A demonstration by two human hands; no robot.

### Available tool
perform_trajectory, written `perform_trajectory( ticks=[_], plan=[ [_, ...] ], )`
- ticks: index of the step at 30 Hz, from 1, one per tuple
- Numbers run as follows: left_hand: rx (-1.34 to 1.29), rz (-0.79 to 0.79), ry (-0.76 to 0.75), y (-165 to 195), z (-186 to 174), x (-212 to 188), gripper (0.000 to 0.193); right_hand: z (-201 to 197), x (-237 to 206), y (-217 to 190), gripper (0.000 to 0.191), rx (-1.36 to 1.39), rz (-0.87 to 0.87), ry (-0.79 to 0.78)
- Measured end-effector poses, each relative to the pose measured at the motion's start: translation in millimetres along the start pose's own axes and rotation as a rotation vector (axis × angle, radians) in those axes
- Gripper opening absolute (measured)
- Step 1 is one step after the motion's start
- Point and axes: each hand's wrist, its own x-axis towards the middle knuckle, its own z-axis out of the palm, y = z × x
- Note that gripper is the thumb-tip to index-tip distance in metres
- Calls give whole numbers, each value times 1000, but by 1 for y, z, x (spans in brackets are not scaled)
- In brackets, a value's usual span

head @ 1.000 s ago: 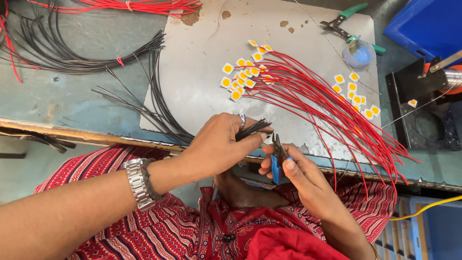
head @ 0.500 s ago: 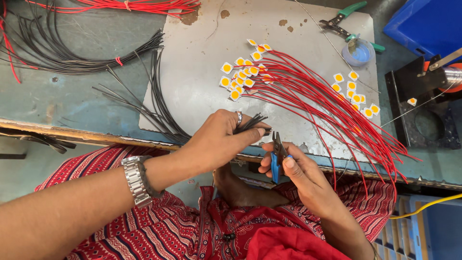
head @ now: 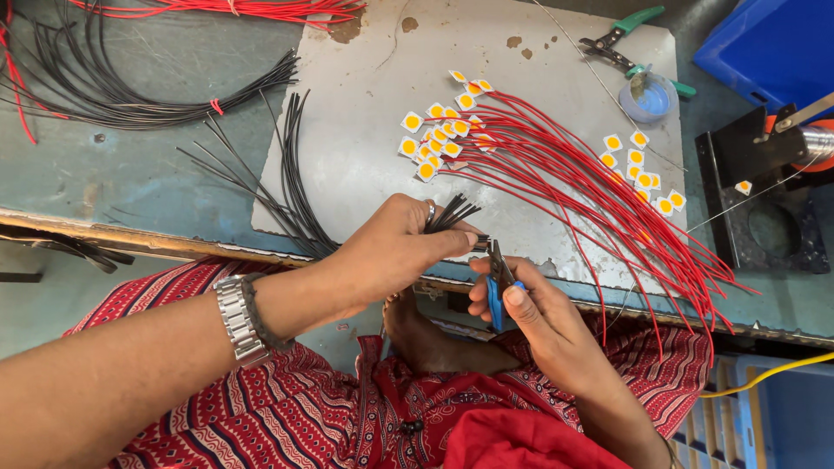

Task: The person sorts and aligns black wires, cuts them with pliers, dips the wire ends into a small container of paste, and solders the wires onto LED COB modules on the workbench using a soldering iron.

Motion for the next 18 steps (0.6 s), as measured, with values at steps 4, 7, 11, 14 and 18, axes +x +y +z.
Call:
perform_trajectory(
  ticks=[4,7,11,14,18],
  plan=[
    [43,-62,46,0,-2,-1,29,2,0,2,51,-36,2,3],
    [30,-64,39,0,-3,-1,29,3,0,3,51,-26,14,14],
    [53,-33,37,-2,-2,-3,29,3,-1,3,50,-31,17,13],
    [41,-1,21,-3,-1,-3,29,4,-2,1,49,-25,25,14],
    [32,-5,20,-1,-4,-2,29,5,2,-1,49,-32,20,8]
  ],
)
